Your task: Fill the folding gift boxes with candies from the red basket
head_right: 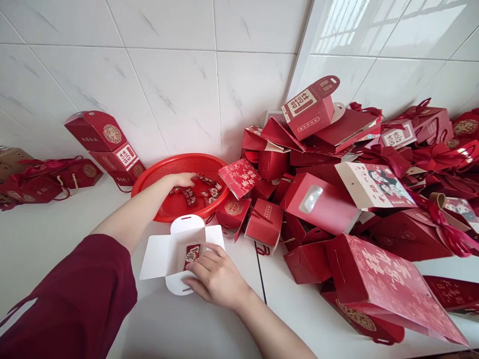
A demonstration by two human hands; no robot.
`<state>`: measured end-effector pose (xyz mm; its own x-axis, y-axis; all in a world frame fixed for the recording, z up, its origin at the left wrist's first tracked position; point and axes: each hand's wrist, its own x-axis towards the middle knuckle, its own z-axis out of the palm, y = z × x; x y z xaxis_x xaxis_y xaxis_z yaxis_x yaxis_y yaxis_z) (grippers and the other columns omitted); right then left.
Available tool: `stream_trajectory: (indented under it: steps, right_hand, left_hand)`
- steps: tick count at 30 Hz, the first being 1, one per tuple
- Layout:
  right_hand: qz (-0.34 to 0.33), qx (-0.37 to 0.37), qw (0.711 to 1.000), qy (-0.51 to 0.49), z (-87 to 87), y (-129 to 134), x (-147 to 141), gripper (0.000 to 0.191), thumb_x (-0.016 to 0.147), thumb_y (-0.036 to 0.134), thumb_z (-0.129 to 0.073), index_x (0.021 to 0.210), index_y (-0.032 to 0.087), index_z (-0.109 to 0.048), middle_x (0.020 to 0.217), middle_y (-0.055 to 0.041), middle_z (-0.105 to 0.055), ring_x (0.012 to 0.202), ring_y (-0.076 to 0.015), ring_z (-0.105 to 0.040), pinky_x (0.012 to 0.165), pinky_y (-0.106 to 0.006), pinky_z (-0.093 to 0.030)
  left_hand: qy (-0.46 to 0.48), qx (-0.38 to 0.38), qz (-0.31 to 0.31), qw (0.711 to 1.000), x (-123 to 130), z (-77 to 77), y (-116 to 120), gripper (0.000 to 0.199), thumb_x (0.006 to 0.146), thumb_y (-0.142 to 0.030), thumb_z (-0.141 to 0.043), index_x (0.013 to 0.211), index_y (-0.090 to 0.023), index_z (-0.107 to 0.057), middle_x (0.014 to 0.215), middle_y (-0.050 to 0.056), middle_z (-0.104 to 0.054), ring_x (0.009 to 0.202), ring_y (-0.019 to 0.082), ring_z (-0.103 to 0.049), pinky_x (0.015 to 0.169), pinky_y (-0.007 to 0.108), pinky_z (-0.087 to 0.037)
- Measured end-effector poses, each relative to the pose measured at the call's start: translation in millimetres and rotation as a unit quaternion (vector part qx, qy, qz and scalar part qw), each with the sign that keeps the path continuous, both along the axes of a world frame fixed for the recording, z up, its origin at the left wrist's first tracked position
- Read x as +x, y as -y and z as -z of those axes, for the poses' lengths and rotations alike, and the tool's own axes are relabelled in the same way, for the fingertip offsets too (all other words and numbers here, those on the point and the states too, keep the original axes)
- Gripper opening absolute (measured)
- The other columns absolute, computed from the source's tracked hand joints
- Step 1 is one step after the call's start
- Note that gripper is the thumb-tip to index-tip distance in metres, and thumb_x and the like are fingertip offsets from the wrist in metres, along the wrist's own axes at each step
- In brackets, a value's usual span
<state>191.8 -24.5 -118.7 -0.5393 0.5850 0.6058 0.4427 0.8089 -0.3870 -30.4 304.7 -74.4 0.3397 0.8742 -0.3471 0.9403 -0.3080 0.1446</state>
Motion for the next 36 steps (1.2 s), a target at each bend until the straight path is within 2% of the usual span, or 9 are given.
stream_trajectory:
  steps: [5, 8, 14, 17, 21, 24, 27, 30, 36]
  right_hand:
    - [-0.002, -0.002, 1.0, -0.005, -1.3, -0.8, -0.3, 0.017, 0.098, 0.033, -0.057, 0.109, 0.02, -0.062, 0.089, -0.002, -0.073, 0.084, -0.0167, -0.065, 0.11, -0.039, -0.038]
    - [-0.002, 0.004, 1.0, -0.009, -1.6, -2.2, -0.5, 0.017, 0.099, 0.033, -0.056, 0.108, 0.02, -0.061, 0.089, -0.0021, -0.073, 0.083, -0.0168, -0.065, 0.11, -0.039, -0.038]
    - [-0.005, 0.002, 1.0, -0.011, 0.5, -3.5, -0.8, 0.017, 0.098, 0.033, -0.057, 0.109, 0.02, -0.06, 0.09, -0.0012, -0.073, 0.084, -0.0161, -0.064, 0.111, -0.039, -0.036]
    - [-0.007, 0.001, 1.0, -0.01, 0.2, -3.3, -0.7, 0.017, 0.098, 0.032, -0.058, 0.109, 0.02, -0.06, 0.09, -0.0009, -0.073, 0.084, -0.0162, -0.064, 0.111, -0.038, -0.036]
    - [-0.008, 0.002, 1.0, -0.013, -0.5, -2.7, -0.7, 0.016, 0.098, 0.032, -0.057, 0.108, 0.02, -0.061, 0.09, -0.0012, -0.073, 0.083, -0.0166, -0.064, 0.111, -0.039, -0.036]
    - [-0.008, -0.002, 1.0, -0.013, 0.0, -1.7, -0.9, 0.016, 0.098, 0.032, -0.057, 0.109, 0.02, -0.061, 0.091, -0.0016, -0.073, 0.085, -0.0169, -0.064, 0.112, -0.039, -0.036]
    - [-0.006, -0.005, 1.0, -0.005, 0.7, -0.4, -0.8, 0.016, 0.098, 0.032, -0.058, 0.108, 0.02, -0.061, 0.09, -0.0013, -0.072, 0.085, -0.0165, -0.064, 0.112, -0.039, -0.036]
    - [-0.006, -0.007, 1.0, 0.002, 1.1, 0.6, -0.3, 0.016, 0.098, 0.032, -0.057, 0.108, 0.02, -0.06, 0.089, -0.0015, -0.072, 0.086, -0.0167, -0.064, 0.111, -0.04, -0.037]
    - [-0.014, -0.003, 1.0, 0.015, 0.5, 2.4, 1.4, 0.016, 0.099, 0.03, -0.056, 0.11, 0.019, -0.06, 0.092, -0.0026, -0.072, 0.088, -0.0175, -0.065, 0.11, -0.041, -0.037]
  left_hand:
    - [0.017, 0.018, 0.008, 1.0, 3.1, -1.8, -19.2, 0.066, 0.08, -0.023, -0.057, 0.146, -0.023, -0.046, 0.149, 0.005, -0.051, 0.131, 0.021, -0.053, 0.107, 0.022, -0.041]
    - [0.019, 0.01, 0.012, 1.0, 7.7, 5.6, -27.6, 0.067, 0.081, -0.022, -0.061, 0.146, -0.023, -0.045, 0.147, 0.006, -0.053, 0.128, 0.022, -0.055, 0.106, 0.024, -0.042]
    - [0.014, -0.016, 0.009, 1.0, 11.4, 24.8, -35.5, 0.039, 0.092, -0.032, -0.064, 0.127, -0.016, -0.059, 0.131, 0.011, -0.061, 0.115, 0.025, -0.062, 0.099, 0.046, -0.051]
    - [0.021, -0.017, 0.0, 1.0, 8.8, 25.1, -33.0, 0.033, 0.093, -0.034, -0.064, 0.12, -0.015, -0.062, 0.122, 0.01, -0.065, 0.108, 0.023, -0.064, 0.095, 0.045, -0.053]
    - [0.037, -0.025, -0.017, 0.999, 7.5, 14.7, -21.4, 0.03, 0.076, -0.033, -0.078, 0.1, -0.016, -0.071, 0.099, 0.006, -0.073, 0.092, 0.022, -0.068, 0.085, 0.034, -0.053]
    - [0.067, -0.022, -0.021, 0.997, 9.4, -4.5, -9.5, 0.033, 0.06, -0.031, -0.085, 0.087, -0.018, -0.074, 0.087, 0.004, -0.075, 0.085, 0.024, -0.069, 0.078, 0.029, -0.052]
    - [0.118, -0.012, -0.008, 0.993, 9.2, -33.5, 8.9, 0.036, 0.059, -0.034, -0.084, 0.089, -0.016, -0.074, 0.092, 0.006, -0.076, 0.086, 0.025, -0.069, 0.078, 0.03, -0.052]
    - [0.176, -0.008, 0.013, 0.984, 3.2, -63.9, 44.7, 0.041, 0.073, -0.041, -0.074, 0.106, -0.017, -0.072, 0.107, 0.007, -0.075, 0.094, 0.022, -0.068, 0.083, 0.028, -0.053]
    - [0.293, -0.057, 0.116, 0.947, -6.9, -107.1, 172.6, 0.039, 0.085, -0.045, -0.066, 0.117, -0.023, -0.071, 0.119, 0.003, -0.072, 0.109, 0.021, -0.066, 0.095, 0.028, -0.05]
